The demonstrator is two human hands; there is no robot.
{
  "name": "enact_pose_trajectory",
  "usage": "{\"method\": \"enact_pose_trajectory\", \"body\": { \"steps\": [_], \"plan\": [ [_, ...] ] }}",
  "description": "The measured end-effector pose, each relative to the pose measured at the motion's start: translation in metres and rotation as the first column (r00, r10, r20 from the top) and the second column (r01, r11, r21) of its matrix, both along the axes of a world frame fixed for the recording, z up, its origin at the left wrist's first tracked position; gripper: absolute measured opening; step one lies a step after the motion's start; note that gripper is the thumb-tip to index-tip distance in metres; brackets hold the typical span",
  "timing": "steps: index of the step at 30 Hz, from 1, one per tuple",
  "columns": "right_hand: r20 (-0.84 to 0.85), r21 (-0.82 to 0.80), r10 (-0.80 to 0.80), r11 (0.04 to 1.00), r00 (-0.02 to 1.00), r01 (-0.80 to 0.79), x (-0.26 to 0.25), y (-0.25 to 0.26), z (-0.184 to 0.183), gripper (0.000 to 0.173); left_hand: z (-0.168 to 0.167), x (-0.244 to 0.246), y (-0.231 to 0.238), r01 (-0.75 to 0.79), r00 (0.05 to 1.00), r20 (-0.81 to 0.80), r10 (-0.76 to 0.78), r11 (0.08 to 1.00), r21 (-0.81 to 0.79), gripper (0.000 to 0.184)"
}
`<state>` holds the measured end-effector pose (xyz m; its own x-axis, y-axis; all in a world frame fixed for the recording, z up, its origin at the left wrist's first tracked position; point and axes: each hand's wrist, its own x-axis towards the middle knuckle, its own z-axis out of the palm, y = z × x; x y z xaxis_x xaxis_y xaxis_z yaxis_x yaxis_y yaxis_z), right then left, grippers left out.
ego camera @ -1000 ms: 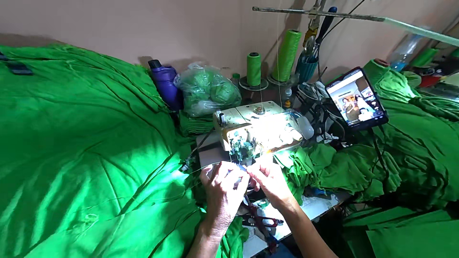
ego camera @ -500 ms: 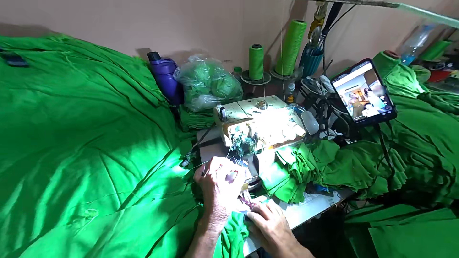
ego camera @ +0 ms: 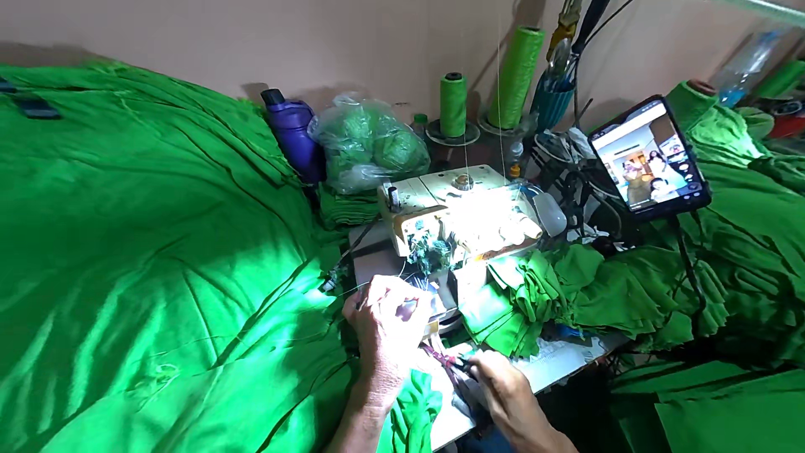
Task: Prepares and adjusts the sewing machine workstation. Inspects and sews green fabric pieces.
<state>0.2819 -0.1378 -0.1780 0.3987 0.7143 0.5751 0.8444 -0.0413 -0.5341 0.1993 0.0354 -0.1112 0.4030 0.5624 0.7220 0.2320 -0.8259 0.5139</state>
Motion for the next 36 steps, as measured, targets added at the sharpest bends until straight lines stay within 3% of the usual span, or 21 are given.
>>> {"method": "enact_pose_trajectory", "body": {
  "steps": [2, 5, 7, 11, 16, 22, 36],
  "plan": [
    [-0.334, 0.056, 0.043, 0.998, 0.942, -0.026, 0.000, 0.001, 0.019, 0.024, 0.000, 0.000, -0.001, 0.020, 1.000, 0.009, -0.020, 1.000, 0.015, 0.013],
    [-0.734, 0.147, 0.129, 0.989, 0.667, -0.030, -0.002, 0.014, 0.049, 0.026, -0.001, 0.000, -0.003, 0.033, 0.999, 0.011, -0.033, 0.998, 0.055, 0.015],
    [-0.859, 0.163, 0.142, 0.987, 0.492, 0.000, -0.004, 0.028, 0.064, 0.027, -0.001, 0.000, -0.004, 0.032, 0.999, 0.007, -0.032, 0.997, 0.077, 0.015],
    [-0.949, 0.103, 0.085, 0.994, 0.305, 0.045, -0.006, 0.052, 0.075, 0.022, -0.002, 0.001, -0.006, 0.032, 0.999, 0.022, -0.034, 0.994, 0.108, 0.016],
    [-0.944, 0.185, 0.164, 0.981, 0.287, 0.050, -0.010, 0.063, 0.064, 0.021, -0.002, 0.001, -0.007, 0.039, 0.999, 0.000, -0.039, 0.993, 0.110, 0.015],
    [-0.899, 0.234, 0.197, 0.971, 0.391, 0.048, -0.008, 0.071, 0.065, 0.027, -0.004, 0.003, -0.007, 0.043, 0.999, 0.004, -0.044, 0.994, 0.099, 0.016],
    [-0.893, 0.321, 0.306, 0.947, 0.330, -0.010, -0.007, 0.070, 0.061, 0.032, 0.000, 0.002, -0.009, 0.069, 0.997, 0.042, -0.071, 0.996, 0.058, 0.013]
  ]
}}
